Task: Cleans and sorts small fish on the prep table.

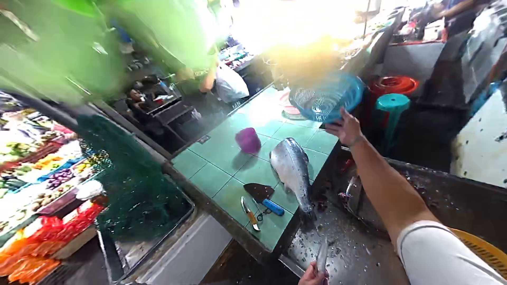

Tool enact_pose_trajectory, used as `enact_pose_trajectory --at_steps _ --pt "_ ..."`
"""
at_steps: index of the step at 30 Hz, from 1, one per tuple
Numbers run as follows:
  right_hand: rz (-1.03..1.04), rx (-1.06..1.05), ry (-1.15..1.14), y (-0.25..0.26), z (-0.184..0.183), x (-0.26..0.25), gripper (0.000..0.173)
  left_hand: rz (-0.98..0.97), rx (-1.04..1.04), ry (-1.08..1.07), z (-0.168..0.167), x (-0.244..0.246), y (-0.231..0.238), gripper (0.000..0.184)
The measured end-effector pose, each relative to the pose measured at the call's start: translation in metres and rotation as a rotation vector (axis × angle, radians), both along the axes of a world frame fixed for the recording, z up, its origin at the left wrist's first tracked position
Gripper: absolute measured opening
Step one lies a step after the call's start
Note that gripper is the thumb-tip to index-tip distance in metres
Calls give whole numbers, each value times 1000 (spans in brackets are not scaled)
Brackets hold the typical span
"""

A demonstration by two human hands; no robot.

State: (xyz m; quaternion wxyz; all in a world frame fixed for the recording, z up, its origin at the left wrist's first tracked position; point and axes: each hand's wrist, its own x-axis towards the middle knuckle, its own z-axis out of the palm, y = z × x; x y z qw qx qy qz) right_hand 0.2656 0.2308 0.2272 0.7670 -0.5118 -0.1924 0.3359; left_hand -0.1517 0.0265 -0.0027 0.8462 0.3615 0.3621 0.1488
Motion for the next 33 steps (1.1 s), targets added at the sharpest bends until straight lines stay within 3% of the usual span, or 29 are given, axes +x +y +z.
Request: enact_pose_trajectory --at_steps 2,3,5,6,9,11,15,19,24,27,29,33 --pt "50 -125 -364 5 54 -14 54 31 70 10 2 13 9 40" --pt "57 -164 -549 -8 64 -28 46 62 91 36 5 23 13 41" --pt "93 -200 -794 -60 46 -61 34 91 191 87 14 44 25 44" --pt "100 -216 -832 -94 18 -78 30 85 278 98 19 54 33 45" --pt "179 -337 -716 -190 -100 -118 25 65 457 67 36 93 45 44" --pt "274 -393 -557 -238 -142 -142 24 10 429 -10 46 120 40 48" --pt "108 -472 -505 -294 -150 -156 20 -94 255 -170 50 170 -5 32" --pt "-18 -609 -546 -356 -150 -144 32 -222 185 -215 47 198 -58 35" --pt "-234 -736 -370 -439 -175 -139 22 -403 77 -203 23 229 -129 25" --pt "-336 -778 -291 -484 -196 -135 17 -503 117 -228 15 245 -170 31" --pt "-386 -775 -372 -513 -203 -132 20 -570 175 -250 6 257 -194 33" --pt "-385 -753 -350 -575 -217 -107 24 -726 236 -305 -12 285 -243 41"
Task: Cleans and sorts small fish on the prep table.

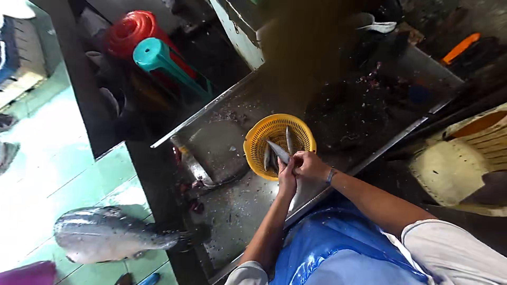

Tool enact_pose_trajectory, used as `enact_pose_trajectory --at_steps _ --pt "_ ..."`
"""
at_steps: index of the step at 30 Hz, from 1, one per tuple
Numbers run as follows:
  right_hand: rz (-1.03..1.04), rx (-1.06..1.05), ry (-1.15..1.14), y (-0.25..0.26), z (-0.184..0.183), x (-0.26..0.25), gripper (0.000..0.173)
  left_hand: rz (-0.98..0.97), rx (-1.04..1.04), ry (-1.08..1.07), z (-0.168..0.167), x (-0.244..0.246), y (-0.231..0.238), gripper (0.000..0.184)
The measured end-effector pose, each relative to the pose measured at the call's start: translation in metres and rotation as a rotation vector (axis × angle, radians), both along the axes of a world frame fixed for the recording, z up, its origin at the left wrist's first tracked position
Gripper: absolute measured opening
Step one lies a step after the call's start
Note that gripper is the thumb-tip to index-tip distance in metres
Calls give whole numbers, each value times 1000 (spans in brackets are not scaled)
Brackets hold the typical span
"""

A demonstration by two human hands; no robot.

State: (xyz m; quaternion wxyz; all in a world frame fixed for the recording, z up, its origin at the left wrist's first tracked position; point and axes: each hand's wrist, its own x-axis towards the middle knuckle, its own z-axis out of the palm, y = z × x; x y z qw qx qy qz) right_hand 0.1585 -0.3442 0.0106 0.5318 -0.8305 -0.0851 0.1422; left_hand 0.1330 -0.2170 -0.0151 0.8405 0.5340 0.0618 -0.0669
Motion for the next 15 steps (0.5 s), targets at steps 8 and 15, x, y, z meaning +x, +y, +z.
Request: enact_pose_trajectory --at_steps 8,15 --pt "258 -277 -33 -153 -49 95 23 198 241 270 -30 82 -178 60" --pt "332 -322 -267 -248 -34 131 13 381 184 525 -8 163 -253 46"
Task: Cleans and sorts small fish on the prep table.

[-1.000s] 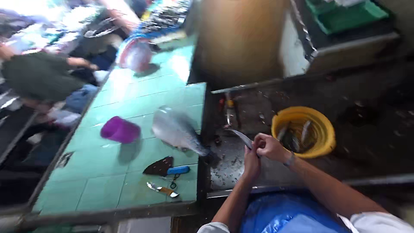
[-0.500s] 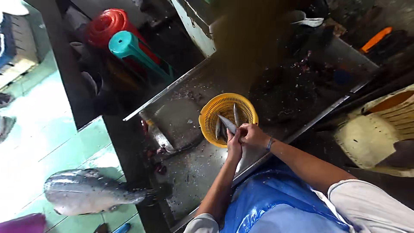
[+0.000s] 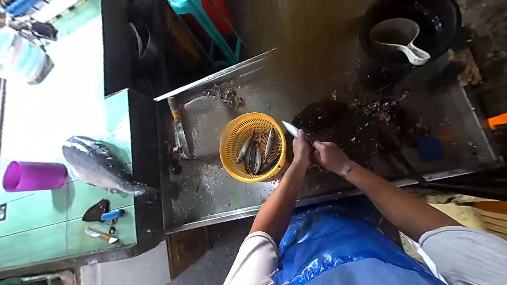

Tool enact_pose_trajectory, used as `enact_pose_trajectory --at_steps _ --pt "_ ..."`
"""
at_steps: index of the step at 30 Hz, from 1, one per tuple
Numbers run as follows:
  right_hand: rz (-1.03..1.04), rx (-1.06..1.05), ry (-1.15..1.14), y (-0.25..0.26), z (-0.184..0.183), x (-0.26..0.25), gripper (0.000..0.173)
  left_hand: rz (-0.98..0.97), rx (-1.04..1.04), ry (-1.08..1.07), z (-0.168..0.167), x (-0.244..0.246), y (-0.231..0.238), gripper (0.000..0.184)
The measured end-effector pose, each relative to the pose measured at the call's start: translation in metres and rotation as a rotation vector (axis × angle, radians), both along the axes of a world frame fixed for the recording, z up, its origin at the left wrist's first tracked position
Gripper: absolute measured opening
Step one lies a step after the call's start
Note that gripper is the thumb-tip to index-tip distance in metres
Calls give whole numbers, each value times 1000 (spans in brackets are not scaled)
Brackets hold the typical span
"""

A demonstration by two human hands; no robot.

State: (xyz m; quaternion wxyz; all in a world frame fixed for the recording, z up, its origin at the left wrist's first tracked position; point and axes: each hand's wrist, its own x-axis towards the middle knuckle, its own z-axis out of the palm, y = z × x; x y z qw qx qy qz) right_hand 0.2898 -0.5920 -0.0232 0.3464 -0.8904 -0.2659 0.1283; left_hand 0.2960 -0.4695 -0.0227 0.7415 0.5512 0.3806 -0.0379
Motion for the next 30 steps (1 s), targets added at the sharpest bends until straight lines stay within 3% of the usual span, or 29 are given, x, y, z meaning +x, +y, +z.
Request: enact_pose_trajectory --at_steps 2,4,7,10,15,17,18,19,20,22,24,26,30 --pt "-42 13 62 -31 6 4 16 -314 264 -18 -14 3 15 51" --pt "-187 22 162 -63 3 5 22 -502 633 3 -12 -6 44 60" --pt "-481 60 437 -93 -30 7 28 -418 1048 -24 -15 -13 89 43" --pt "-650 110 715 -103 -64 -1 31 -364 1174 137 -38 7 129 46" --pt "-627 -29 758 -95 -52 -9 30 -722 1112 354 -95 25 176 67" --pt "-676 3 827 -89 -49 -11 29 -605 1124 266 -82 18 166 61" --pt "-707 39 849 -85 -50 -14 29 -547 1144 129 -61 11 149 56" --pt "-744 91 853 -79 -56 -18 28 -601 1153 -25 -33 3 125 54" --pt "-764 133 869 -75 -60 -22 28 -780 1175 -174 -13 -6 96 57" --pt "-770 196 907 -68 -62 -30 28 -1238 1291 -453 -22 -20 38 72" --pt "-718 243 930 -63 -51 -34 26 -1503 1353 -648 -54 -27 1 59" --pt "-631 204 905 -69 -34 -33 26 -1527 1372 -783 -73 -16 -8 34" --pt "-477 156 857 -104 3 -46 23 -1442 1467 -806 -53 -1 -2 29"
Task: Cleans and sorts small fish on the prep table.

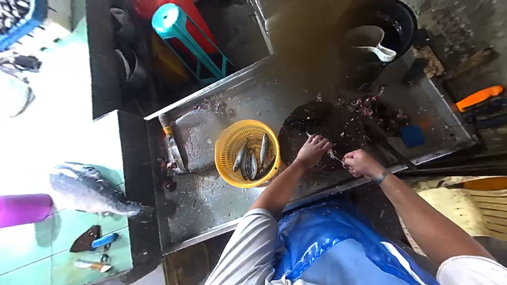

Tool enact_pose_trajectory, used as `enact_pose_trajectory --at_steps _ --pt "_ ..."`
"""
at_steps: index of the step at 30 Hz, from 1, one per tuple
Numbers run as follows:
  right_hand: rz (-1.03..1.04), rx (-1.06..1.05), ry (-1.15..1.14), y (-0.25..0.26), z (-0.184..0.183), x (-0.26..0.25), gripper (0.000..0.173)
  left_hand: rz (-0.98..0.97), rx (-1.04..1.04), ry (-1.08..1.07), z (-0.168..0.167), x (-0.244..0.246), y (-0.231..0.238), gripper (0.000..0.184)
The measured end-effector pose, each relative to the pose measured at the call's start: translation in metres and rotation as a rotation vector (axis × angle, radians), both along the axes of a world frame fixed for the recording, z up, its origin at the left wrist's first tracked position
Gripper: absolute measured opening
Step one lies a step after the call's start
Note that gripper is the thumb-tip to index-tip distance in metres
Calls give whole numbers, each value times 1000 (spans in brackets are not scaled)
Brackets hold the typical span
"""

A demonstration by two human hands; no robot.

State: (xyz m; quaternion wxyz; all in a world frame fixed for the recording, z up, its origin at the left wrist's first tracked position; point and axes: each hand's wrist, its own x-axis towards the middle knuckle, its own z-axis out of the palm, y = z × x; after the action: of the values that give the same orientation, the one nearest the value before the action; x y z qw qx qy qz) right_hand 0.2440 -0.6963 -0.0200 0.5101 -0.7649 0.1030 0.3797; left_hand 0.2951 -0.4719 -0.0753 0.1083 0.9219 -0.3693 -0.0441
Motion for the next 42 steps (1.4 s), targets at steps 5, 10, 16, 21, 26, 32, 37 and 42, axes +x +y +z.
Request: enact_pose_trajectory --at_steps 5,10,16,21,26,32,37,42 --pt "-387 283 -107 -39 1 -12 29 15 15 73 32 9 56 48" --pt "-657 385 -14 -21 -21 -21 44 1025 -157 166 2 8 148 51" --pt "-433 616 -67 64 -18 -41 27 1089 -48 477 -28 11 187 46" --pt "-299 635 148 133 -15 -53 27 1062 -872 228 31 -19 227 32" --pt "-97 570 25 199 -2 -35 28 999 -1306 660 96 -87 229 36" --pt "138 401 -414 208 -14 -5 32 1050 -1329 689 54 -111 109 43" --pt "229 379 -515 159 -16 14 37 1175 -1475 557 47 -92 42 50" --pt "92 541 -114 127 -23 30 20 1151 -1612 498 44 -84 4 51"
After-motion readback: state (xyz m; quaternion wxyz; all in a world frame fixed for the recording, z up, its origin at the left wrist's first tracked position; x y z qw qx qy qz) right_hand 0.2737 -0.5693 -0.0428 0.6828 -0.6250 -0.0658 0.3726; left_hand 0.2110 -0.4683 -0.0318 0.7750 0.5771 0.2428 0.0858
